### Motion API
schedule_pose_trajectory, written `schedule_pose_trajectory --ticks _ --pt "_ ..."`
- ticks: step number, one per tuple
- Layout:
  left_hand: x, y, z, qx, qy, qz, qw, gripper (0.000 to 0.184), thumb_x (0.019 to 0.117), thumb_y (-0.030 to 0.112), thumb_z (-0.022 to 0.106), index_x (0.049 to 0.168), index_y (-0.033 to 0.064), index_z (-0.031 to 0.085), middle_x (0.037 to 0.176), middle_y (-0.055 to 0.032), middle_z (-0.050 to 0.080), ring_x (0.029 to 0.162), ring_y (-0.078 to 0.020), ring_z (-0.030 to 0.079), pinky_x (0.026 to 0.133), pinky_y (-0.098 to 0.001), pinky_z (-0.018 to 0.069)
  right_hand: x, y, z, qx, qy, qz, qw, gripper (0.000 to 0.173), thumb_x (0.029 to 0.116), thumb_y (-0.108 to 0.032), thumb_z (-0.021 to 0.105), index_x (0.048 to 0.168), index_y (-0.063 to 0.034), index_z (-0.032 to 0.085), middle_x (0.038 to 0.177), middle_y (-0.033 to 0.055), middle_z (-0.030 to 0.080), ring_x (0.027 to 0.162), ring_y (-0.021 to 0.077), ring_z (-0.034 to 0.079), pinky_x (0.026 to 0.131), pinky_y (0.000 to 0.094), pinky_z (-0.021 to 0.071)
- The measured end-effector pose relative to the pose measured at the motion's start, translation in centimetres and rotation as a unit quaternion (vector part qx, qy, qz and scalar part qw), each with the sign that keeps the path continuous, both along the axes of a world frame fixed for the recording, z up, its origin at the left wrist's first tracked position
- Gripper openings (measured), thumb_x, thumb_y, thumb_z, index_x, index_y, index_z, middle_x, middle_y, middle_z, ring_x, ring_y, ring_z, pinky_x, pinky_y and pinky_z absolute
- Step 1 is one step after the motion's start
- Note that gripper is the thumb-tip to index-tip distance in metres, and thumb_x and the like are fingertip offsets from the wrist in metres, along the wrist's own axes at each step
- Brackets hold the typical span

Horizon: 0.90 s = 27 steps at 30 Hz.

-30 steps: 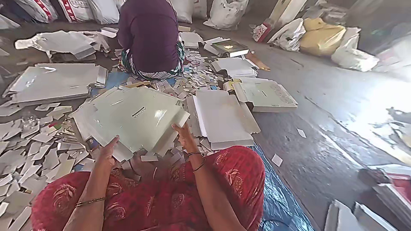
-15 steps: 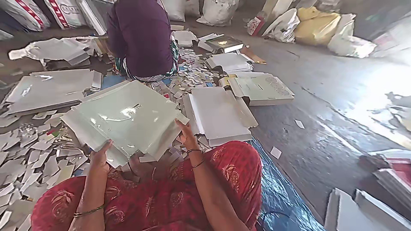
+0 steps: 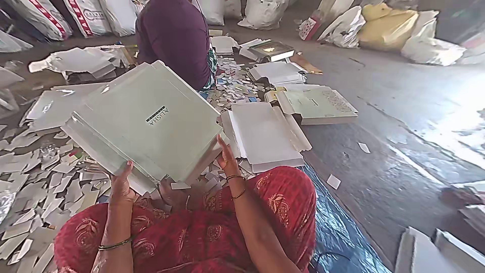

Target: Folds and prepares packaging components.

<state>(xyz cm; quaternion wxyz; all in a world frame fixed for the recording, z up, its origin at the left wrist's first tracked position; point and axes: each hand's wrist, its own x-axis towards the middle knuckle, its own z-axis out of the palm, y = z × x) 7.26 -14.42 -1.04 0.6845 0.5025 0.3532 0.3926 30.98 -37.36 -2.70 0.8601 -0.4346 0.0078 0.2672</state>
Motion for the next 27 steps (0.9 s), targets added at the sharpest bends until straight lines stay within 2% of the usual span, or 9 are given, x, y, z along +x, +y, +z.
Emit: schedule_pose_trajectory --ticks 3,5,11,14,17,21,23,25,27 --pt "-0.2 0.1 0.1 0.009 0.002 -0.017 1.0 0.052 0.1013 0.021 0.061 0.146 0.0044 0.041 0.131 -0.0059 0.062 0.114 -0.0094 0.065 0.097 -0.0316 0.0563 1.1 -1.0 -0.4 0.039 -0.051 -0.016 0.998 0.049 0.1052 -0.033 0.054 0.15 -0.0163 0.045 0.142 0.011 0.056 0.127 0.0226 0.056 0.105 0.0451 0.0487" --pt "-0.2 0.1 0.1 0.008 -0.001 -0.02 1.0 0.052 0.1005 0.021 0.063 0.145 0.004 0.042 0.129 -0.006 0.063 0.112 -0.01 0.065 0.097 -0.0322 0.0569 1.7 -1.5 -0.6 0.055 -0.092 -0.022 0.994 0.043 0.1036 -0.028 0.055 0.145 -0.0185 0.053 0.136 0.0077 0.061 0.121 0.0201 0.059 0.102 0.0435 0.051" --pt "-0.5 0.3 0.0 0.001 -0.037 -0.022 0.999 0.046 0.103 0.018 0.057 0.145 0.0052 0.04 0.123 -0.0046 0.065 0.108 -0.0101 0.067 0.094 -0.0321 0.0586 1.6 -1.8 -0.3 0.057 -0.091 0.001 0.994 0.046 0.1081 -0.038 0.042 0.147 -0.0151 0.051 0.143 0.0068 0.058 0.128 0.0192 0.056 0.107 0.0421 0.0478" --pt "-0.9 0.5 0.1 0.011 -0.065 -0.057 0.996 0.034 0.1049 0.02 0.051 0.136 0.006 0.047 0.111 -0.0002 0.071 0.101 -0.0085 0.071 0.09 -0.0309 0.0604 1.6 -1.8 -0.6 0.061 -0.088 0.027 0.994 0.047 0.1055 -0.038 0.049 0.146 -0.0146 0.052 0.137 0.009 0.061 0.123 0.0205 0.06 0.103 0.0424 0.0511" --pt "-0.9 0.3 0.4 -0.003 -0.081 -0.069 0.994 0.028 0.1071 0.021 0.048 0.132 0.0089 0.049 0.106 0.0026 0.072 0.098 -0.0067 0.071 0.088 -0.029 0.0613 1.8 -1.7 -1.2 0.055 -0.106 0.045 0.992 0.043 0.1013 -0.028 0.058 0.142 -0.0137 0.056 0.13 0.0094 0.065 0.115 0.0199 0.063 0.098 0.0419 0.0536" --pt "-0.8 0.3 0.4 -0.006 -0.056 -0.048 0.997 0.032 0.1061 0.02 0.052 0.135 0.0078 0.048 0.11 0.0011 0.071 0.099 -0.0072 0.071 0.088 -0.0289 0.061 1.9 -1.3 -1.7 -0.041 -0.091 0.049 0.994 0.036 0.1004 -0.012 0.062 0.135 -0.0051 0.059 0.125 0.0128 0.065 0.107 0.0199 0.064 0.092 0.0395 0.0552" --pt "-0.9 0.8 -0.1 0.001 -0.01 -0.032 0.999 0.043 0.1027 0.02 0.059 0.141 0.0041 0.046 0.119 -0.0035 0.068 0.104 -0.0084 0.069 0.091 -0.0295 0.0589 2.0 -1.0 -2.3 -0.156 -0.086 0.054 0.983 0.037 0.0966 -0.01 0.069 0.131 0.0006 0.06 0.118 0.0171 0.066 0.1 0.0205 0.066 0.086 0.0371 0.0565" --pt "-0.9 0.8 -0.2 -0.014 0.055 0.001 0.998 0.049 0.099 0.018 0.065 0.142 0.0039 0.047 0.124 -0.0074 0.065 0.107 -0.01 0.067 0.091 -0.0307 0.0577 2.1 -1.0 -2.8 -0.252 -0.111 0.073 0.959 0.041 0.0939 -0.012 0.073 0.131 0.0021 0.062 0.124 0.0197 0.066 0.107 0.0217 0.066 0.092 0.0375 0.0551" --pt "-0.8 0.9 -0.6 -0.043 0.115 0.025 0.992 0.057 0.0952 0.015 0.07 0.146 0.0049 0.045 0.134 -0.0137 0.061 0.113 -0.0172 0.065 0.094 -0.0377 0.0561 2.1 -1.2 -2.6 -0.292 -0.137 0.082 0.943 0.042 0.092 -0.012 0.076 0.129 0.003 0.062 0.128 0.0204 0.064 0.115 0.0226 0.062 0.098 0.039 0.0502"
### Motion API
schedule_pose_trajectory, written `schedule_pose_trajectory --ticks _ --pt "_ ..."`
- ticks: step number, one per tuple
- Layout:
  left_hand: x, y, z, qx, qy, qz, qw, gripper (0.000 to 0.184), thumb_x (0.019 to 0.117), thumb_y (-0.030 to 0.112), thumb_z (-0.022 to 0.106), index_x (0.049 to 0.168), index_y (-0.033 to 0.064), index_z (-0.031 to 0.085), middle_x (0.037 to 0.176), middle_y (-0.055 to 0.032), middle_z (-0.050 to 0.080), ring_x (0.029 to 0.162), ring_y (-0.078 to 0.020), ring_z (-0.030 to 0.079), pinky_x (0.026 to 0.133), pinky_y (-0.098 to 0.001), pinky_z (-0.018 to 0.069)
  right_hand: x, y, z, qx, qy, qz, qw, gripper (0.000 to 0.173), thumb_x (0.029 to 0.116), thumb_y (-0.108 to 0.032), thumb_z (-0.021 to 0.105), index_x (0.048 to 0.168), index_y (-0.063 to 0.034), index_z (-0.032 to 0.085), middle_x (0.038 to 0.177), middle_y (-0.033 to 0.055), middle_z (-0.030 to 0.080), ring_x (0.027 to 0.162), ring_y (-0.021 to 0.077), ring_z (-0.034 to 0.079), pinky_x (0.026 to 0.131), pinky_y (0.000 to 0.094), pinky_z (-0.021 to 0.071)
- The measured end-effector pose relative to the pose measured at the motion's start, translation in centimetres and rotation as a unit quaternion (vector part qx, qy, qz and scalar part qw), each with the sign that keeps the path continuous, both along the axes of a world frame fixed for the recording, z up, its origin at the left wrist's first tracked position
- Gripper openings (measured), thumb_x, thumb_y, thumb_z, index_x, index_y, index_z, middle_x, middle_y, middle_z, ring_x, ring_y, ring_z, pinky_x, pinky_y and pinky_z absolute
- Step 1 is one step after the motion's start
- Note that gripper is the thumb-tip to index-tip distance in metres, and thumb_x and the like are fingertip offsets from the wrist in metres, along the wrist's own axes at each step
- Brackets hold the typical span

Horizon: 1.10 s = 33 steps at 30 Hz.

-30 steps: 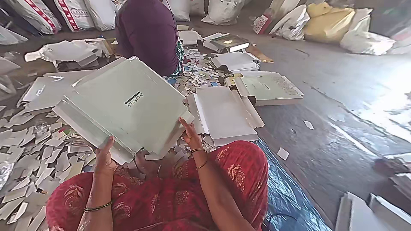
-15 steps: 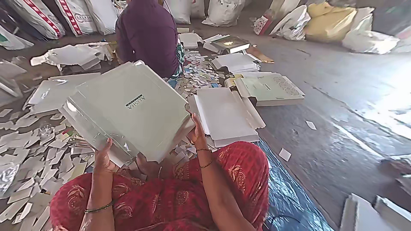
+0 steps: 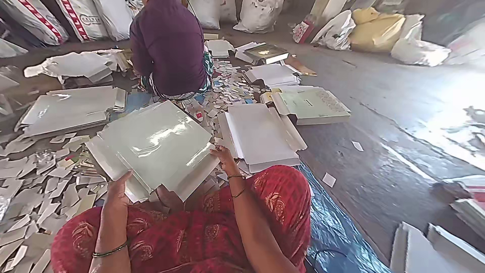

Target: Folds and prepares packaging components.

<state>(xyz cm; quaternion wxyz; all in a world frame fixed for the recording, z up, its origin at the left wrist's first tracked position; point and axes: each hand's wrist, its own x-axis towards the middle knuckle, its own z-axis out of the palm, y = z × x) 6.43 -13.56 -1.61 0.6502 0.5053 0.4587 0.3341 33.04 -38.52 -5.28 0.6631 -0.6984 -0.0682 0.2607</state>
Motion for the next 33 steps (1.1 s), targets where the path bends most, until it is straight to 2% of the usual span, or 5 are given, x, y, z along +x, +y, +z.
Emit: schedule_pose_trajectory --ticks 11,21,26,29,33 --pt "0.1 1.6 -1.7 0.021 0.087 0.016 0.996 0.072 0.094 0.015 0.074 0.152 -0.0025 0.035 0.143 -0.0284 0.052 0.127 -0.0345 0.058 0.105 -0.0498 0.0508 -0.8 -0.4 1.6 0.031 -0.047 0.112 0.992 0.055 0.0935 -0.014 0.069 0.144 -0.002 0.049 0.134 0.0167 0.06 0.115 0.0198 0.063 0.096 0.0375 0.0544" --pt "0.4 1.5 -0.7 0.054 -0.006 0.022 0.998 0.061 0.0964 0.02 0.072 0.146 -0.0025 0.043 0.137 -0.0226 0.058 0.123 -0.0255 0.061 0.104 -0.0436 0.0519 -1.0 -1.9 3.6 0.002 -0.112 0.209 0.971 0.053 0.0935 -0.026 0.072 0.136 0.0003 0.054 0.124 0.0095 0.067 0.112 0.01 0.065 0.099 0.0282 0.0543" --pt "0.3 1.1 -0.3 0.066 -0.079 0.025 0.994 0.058 0.0976 0.016 0.069 0.146 -0.0017 0.042 0.135 -0.0195 0.06 0.118 -0.0208 0.063 0.1 -0.0387 0.0545 -1.7 -2.5 4.8 -0.001 -0.134 0.208 0.969 0.075 0.0917 -0.032 0.073 0.151 -0.001 0.039 0.144 0.0136 0.055 0.131 0.0118 0.055 0.11 0.0282 0.0468" --pt "-0.1 0.5 0.7 0.041 -0.12 0.02 0.992 0.06 0.1003 0.013 0.064 0.151 0.0004 0.034 0.136 -0.0183 0.057 0.117 -0.0195 0.063 0.097 -0.0376 0.0559 -2.4 -3.5 5.2 0.089 -0.082 0.142 0.982 0.077 0.1022 -0.042 0.05 0.162 -0.0028 0.021 0.167 0.0148 0.025 0.152 0.0169 0.029 0.123 0.035 0.0275" --pt "-1.0 0.1 2.0 0.004 -0.197 -0.028 0.98 0.047 0.1033 0.011 0.056 0.145 0.0019 0.037 0.122 -0.0137 0.065 0.105 -0.0183 0.069 0.091 -0.0392 0.0605 -1.1 -4.1 5.8 0.276 -0.014 0.097 0.956 0.098 0.0945 -0.078 0.0 0.16 -0.0087 0.023 0.149 0.0108 0.053 0.131 0.0173 0.057 0.104 0.037 0.0525"
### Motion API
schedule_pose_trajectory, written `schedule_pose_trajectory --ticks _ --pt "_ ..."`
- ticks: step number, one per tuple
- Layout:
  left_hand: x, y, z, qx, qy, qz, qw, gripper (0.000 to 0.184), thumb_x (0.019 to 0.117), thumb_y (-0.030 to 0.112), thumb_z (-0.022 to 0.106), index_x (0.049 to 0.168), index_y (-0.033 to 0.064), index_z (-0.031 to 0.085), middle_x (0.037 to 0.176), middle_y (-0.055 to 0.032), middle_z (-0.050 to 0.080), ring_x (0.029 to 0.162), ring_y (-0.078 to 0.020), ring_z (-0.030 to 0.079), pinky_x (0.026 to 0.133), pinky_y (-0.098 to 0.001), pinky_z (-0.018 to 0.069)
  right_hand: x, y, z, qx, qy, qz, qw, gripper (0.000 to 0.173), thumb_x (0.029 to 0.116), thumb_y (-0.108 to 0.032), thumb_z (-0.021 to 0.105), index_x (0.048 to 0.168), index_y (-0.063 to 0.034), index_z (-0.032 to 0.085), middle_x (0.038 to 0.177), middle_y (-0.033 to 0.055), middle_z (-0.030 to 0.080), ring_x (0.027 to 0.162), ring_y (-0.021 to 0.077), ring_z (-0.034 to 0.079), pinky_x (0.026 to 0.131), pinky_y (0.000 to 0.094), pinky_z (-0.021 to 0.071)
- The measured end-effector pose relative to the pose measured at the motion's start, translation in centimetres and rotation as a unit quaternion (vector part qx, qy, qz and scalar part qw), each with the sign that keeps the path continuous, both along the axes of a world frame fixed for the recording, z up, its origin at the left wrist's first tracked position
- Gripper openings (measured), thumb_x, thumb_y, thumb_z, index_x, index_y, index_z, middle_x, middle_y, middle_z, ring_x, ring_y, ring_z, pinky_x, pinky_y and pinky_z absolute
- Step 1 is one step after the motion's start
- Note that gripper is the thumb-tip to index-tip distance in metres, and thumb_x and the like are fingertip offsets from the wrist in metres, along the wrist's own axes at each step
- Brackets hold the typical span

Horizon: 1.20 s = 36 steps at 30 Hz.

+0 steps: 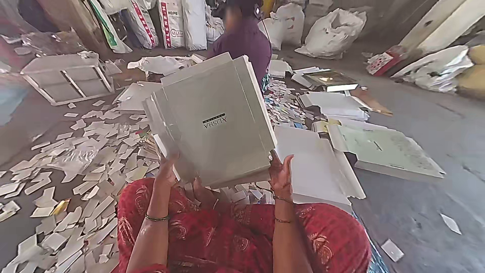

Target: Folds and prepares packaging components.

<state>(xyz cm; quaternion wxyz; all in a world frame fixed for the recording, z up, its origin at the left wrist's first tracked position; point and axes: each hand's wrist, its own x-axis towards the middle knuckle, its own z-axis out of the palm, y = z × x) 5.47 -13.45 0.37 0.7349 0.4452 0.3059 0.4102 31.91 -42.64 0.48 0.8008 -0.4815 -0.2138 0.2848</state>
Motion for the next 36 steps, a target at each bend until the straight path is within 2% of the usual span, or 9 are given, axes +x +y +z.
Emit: schedule_pose_trajectory --ticks 4,7,12,15,18,22,25,29,36 --pt "-0.6 -0.6 0.5 -0.017 0.004 -0.052 0.998 0.041 0.1034 0.014 0.056 0.141 0.0019 0.042 0.109 -0.01 0.07 0.095 -0.0169 0.072 0.084 -0.0383 0.0622 0.2 -0.9 1.2 0.007 0.067 -0.029 0.997 0.093 0.0972 -0.073 -0.004 0.152 -0.009 0.034 0.131 0.0095 0.066 0.115 0.0196 0.067 0.089 0.0407 0.0597" --pt "-1.1 -0.4 0.6 -0.039 -0.007 -0.074 0.996 0.037 0.1026 0.014 0.057 0.137 0.0044 0.044 0.102 -0.0084 0.072 0.089 -0.017 0.073 0.08 -0.0375 0.0631 0.3 -0.6 1.6 -0.001 0.066 -0.055 0.996 0.085 0.1014 -0.07 0.006 0.147 -0.0091 0.043 0.13 0.0066 0.066 0.117 0.016 0.065 0.097 0.0392 0.0565" --pt "-1.0 -0.2 1.9 -0.057 0.0 -0.1 0.993 0.035 0.102 0.009 0.058 0.134 0.005 0.047 0.1 -0.0079 0.072 0.088 -0.0171 0.073 0.08 -0.0373 0.0627 2.2 -0.8 2.9 0.019 0.071 -0.097 0.993 0.064 0.1076 -0.059 0.02 0.139 -0.0122 0.051 0.118 0.0033 0.071 0.106 0.0132 0.069 0.089 0.0373 0.0599" --pt "-0.3 0.5 3.0 -0.032 0.033 -0.132 0.99 0.046 0.0988 0.009 0.064 0.14 0.005 0.044 0.108 -0.0092 0.07 0.094 -0.0177 0.072 0.084 -0.0382 0.0614 3.6 -1.9 4.3 -0.065 -0.008 -0.151 0.986 0.04 0.1093 -0.041 0.04 0.136 -0.0145 0.054 0.112 -0.0009 0.07 0.097 0.0079 0.069 0.08 0.0313 0.0613" --pt "1.1 2.6 3.2 0.041 0.059 -0.163 0.984 0.059 0.0947 0.011 0.07 0.146 0.0028 0.042 0.123 -0.0124 0.066 0.107 -0.019 0.068 0.094 -0.0386 0.0581 4.7 -2.7 6.9 -0.155 -0.132 -0.134 0.97 0.04 0.1054 -0.024 0.051 0.143 -0.0094 0.047 0.112 -0.0012 0.067 0.093 0.0043 0.068 0.08 0.0272 0.061" --pt "3.2 4.8 4.2 0.084 0.083 -0.16 0.98 0.049 0.0966 0.01 0.068 0.141 0.0005 0.048 0.114 -0.0128 0.069 0.097 -0.0162 0.07 0.088 -0.0354 0.0597 7.4 -3.2 10.7 -0.244 -0.287 -0.067 0.924 0.038 0.092 -0.016 0.067 0.128 -0.0055 0.059 0.106 -0.0026 0.071 0.092 0.0006 0.068 0.079 0.0203 0.0581" --pt "3.5 5.1 4.1 0.061 0.074 -0.175 0.98 0.046 0.0981 0.011 0.067 0.139 0.0017 0.049 0.113 -0.0113 0.069 0.096 -0.0156 0.07 0.087 -0.0353 0.0596 7.8 -2.1 12.6 -0.273 -0.299 -0.049 0.913 0.064 0.087 -0.021 0.072 0.143 -0.0025 0.048 0.126 0.0052 0.066 0.109 0.0057 0.066 0.092 0.025 0.0572" --pt "3.1 4.8 2.4 0.03 0.069 -0.131 0.989 0.049 0.1012 0.026 0.066 0.142 0.0028 0.049 0.116 -0.0127 0.068 0.101 -0.0174 0.069 0.092 -0.0372 0.0576 7.2 -0.4 12.7 -0.279 -0.276 -0.053 0.918 0.072 0.0852 -0.023 0.076 0.146 -0.0038 0.043 0.126 0.0054 0.065 0.107 0.0049 0.066 0.09 0.0235 0.0575" --pt "3.1 4.8 3.2 0.108 0.099 -0.083 0.986 0.038 0.0989 0.015 0.068 0.133 0.0013 0.058 0.114 -0.0123 0.07 0.101 -0.0163 0.068 0.093 -0.0368 0.0566 8.3 1.4 10.1 -0.303 -0.435 -0.139 0.836 0.09 0.0794 -0.015 0.082 0.151 0.0101 0.035 0.151 0.0294 0.045 0.141 0.027 0.046 0.118 0.0376 0.0369"
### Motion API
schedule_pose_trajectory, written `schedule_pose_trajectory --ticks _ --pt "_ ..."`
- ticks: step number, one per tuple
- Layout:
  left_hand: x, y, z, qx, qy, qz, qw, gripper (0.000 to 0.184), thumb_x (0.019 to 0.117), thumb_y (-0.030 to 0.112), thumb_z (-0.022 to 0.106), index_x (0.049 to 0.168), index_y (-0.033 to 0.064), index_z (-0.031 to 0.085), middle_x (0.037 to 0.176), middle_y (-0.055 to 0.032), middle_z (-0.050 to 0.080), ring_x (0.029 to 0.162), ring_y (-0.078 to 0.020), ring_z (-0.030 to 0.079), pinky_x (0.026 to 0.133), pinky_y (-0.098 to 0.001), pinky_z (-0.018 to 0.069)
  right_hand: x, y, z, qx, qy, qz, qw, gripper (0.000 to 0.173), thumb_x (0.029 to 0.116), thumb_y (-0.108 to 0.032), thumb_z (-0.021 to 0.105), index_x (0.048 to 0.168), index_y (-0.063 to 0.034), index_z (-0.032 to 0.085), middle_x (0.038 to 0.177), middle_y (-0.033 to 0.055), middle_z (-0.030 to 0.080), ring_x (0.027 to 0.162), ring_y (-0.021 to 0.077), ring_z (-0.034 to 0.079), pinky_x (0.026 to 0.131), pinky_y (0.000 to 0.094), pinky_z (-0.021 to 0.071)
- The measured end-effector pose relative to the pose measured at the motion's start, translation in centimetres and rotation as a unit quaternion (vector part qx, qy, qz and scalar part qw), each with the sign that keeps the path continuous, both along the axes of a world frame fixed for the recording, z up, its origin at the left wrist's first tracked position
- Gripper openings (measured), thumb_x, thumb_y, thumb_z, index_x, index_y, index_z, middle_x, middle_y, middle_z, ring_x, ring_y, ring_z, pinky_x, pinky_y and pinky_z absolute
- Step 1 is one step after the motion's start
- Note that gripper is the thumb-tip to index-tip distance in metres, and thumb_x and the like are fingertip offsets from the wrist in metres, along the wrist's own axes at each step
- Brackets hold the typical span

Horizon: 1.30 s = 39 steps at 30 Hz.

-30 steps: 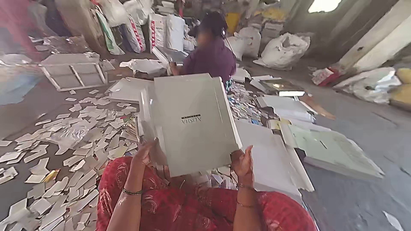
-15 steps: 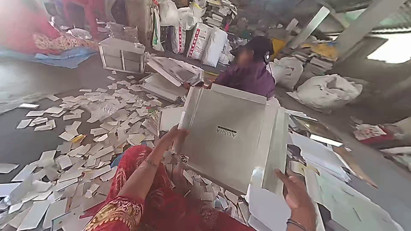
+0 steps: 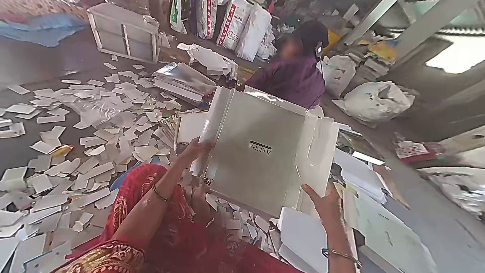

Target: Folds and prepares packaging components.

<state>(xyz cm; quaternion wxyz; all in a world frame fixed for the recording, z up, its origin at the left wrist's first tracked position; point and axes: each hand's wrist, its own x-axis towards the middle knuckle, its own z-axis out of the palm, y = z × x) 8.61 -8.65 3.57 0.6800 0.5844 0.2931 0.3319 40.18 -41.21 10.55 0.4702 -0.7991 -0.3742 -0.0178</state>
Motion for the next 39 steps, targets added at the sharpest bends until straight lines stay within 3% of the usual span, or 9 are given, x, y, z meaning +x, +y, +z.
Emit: schedule_pose_trajectory --ticks 3,6,9,14,17,22,26,32,39 --pt "0.5 -0.2 -0.4 0.033 0.001 0.026 0.999 0.037 0.0993 0.017 0.068 0.132 0.0014 0.059 0.116 -0.0138 0.07 0.103 -0.019 0.069 0.094 -0.0406 0.0561 -1.0 0.2 -0.2 -0.011 -0.056 -0.006 0.998 0.079 0.0877 -0.016 0.075 0.149 0.0146 0.036 0.151 0.0347 0.042 0.145 0.0344 0.042 0.121 0.0419 0.0329" --pt "-0.1 -0.6 -0.5 0.027 0.016 0.048 0.998 0.041 0.1001 0.025 0.067 0.136 0.0083 0.058 0.119 -0.0123 0.07 0.103 -0.021 0.069 0.091 -0.0443 0.057 -1.9 -0.1 0.2 0.029 -0.074 0.003 0.997 0.073 0.0884 -0.017 0.074 0.144 0.0171 0.041 0.145 0.0332 0.05 0.138 0.026 0.051 0.116 0.0348 0.0388" --pt "-0.4 0.0 -0.7 0.013 -0.03 0.056 0.998 0.042 0.0988 0.023 0.068 0.137 0.0084 0.056 0.116 -0.0094 0.071 0.099 -0.0181 0.07 0.088 -0.0408 0.0596 -2.1 -0.6 1.3 0.103 -0.054 0.035 0.993 0.07 0.0874 -0.014 0.072 0.141 0.0179 0.04 0.133 0.023 0.058 0.121 0.0064 0.059 0.104 0.0211 0.0485" --pt "-3.1 -3.0 -0.2 -0.008 -0.051 0.03 0.998 0.057 0.0966 0.031 0.071 0.146 0.0165 0.047 0.126 -0.0047 0.066 0.106 -0.0156 0.068 0.091 -0.0391 0.0583 -3.4 -3.5 3.3 0.144 -0.044 0.05 0.987 0.049 0.0906 -0.01 0.072 0.134 0.0026 0.053 0.122 0.0045 0.066 0.11 0.0068 0.065 0.098 0.0309 0.0569" --pt "-3.4 -3.9 1.0 -0.004 -0.097 -0.032 0.995 0.045 0.1024 0.028 0.063 0.143 0.0201 0.045 0.121 0.003 0.066 0.102 -0.0077 0.068 0.089 -0.0312 0.059 -3.6 -5.5 4.5 0.194 -0.057 0.062 0.977 0.04 0.0903 -0.008 0.074 0.127 -0.0068 0.059 0.116 -0.0057 0.069 0.107 0.0071 0.067 0.097 0.035 0.0579" --pt "-1.2 -0.6 -0.4 0.027 -0.158 -0.128 0.979 0.046 0.1019 0.019 0.054 0.147 0.0131 0.045 0.117 -0.0029 0.071 0.1 -0.0156 0.071 0.088 -0.0363 0.0606 -4.5 -8.2 6.6 0.238 -0.037 -0.004 0.971 0.058 0.0912 -0.01 0.074 0.138 0.0009 0.041 0.12 -0.004 0.065 0.112 0.0061 0.065 0.103 0.0316 0.0546" --pt "-1.0 -2.0 -0.5 0.009 -0.211 -0.192 0.958 0.059 0.0958 0.04 0.068 0.147 0.0174 0.048 0.121 -0.0026 0.069 0.1 -0.0151 0.07 0.091 -0.0349 0.0588 -3.7 -9.0 5.9 0.304 0.028 -0.025 0.952 0.054 0.0932 -0.003 0.065 0.139 -0.0025 0.037 0.116 -0.0032 0.066 0.106 0.0075 0.067 0.099 0.0299 0.0563" --pt "-2.2 -3.1 -0.1 0.057 -0.17 -0.161 0.971 0.067 0.1035 0.065 0.031 0.153 0.0194 0.037 0.131 -0.0027 0.067 0.107 -0.017 0.069 0.096 -0.0359 0.0553 -3.3 -7.2 4.5 0.344 0.125 -0.06 0.929 0.051 0.0985 -0.003 0.06 0.143 -0.0035 0.035 0.116 -0.0005 0.066 0.104 0.0068 0.067 0.095 0.028 0.0579" --pt "0.7 -3.9 -1.4 0.066 -0.141 -0.249 0.956 0.1 0.0833 0.073 0.066 0.159 0.0178 0.031 0.141 -0.0024 0.062 0.123 -0.0202 0.063 0.103 -0.0422 0.0536 -3.2 -6.2 2.1 0.347 0.202 -0.016 0.916 0.055 0.1022 -0.006 0.056 0.151 -0.0097 0.03 0.133 0.0007 0.06 0.115 0.0059 0.064 0.097 0.0269 0.0572"
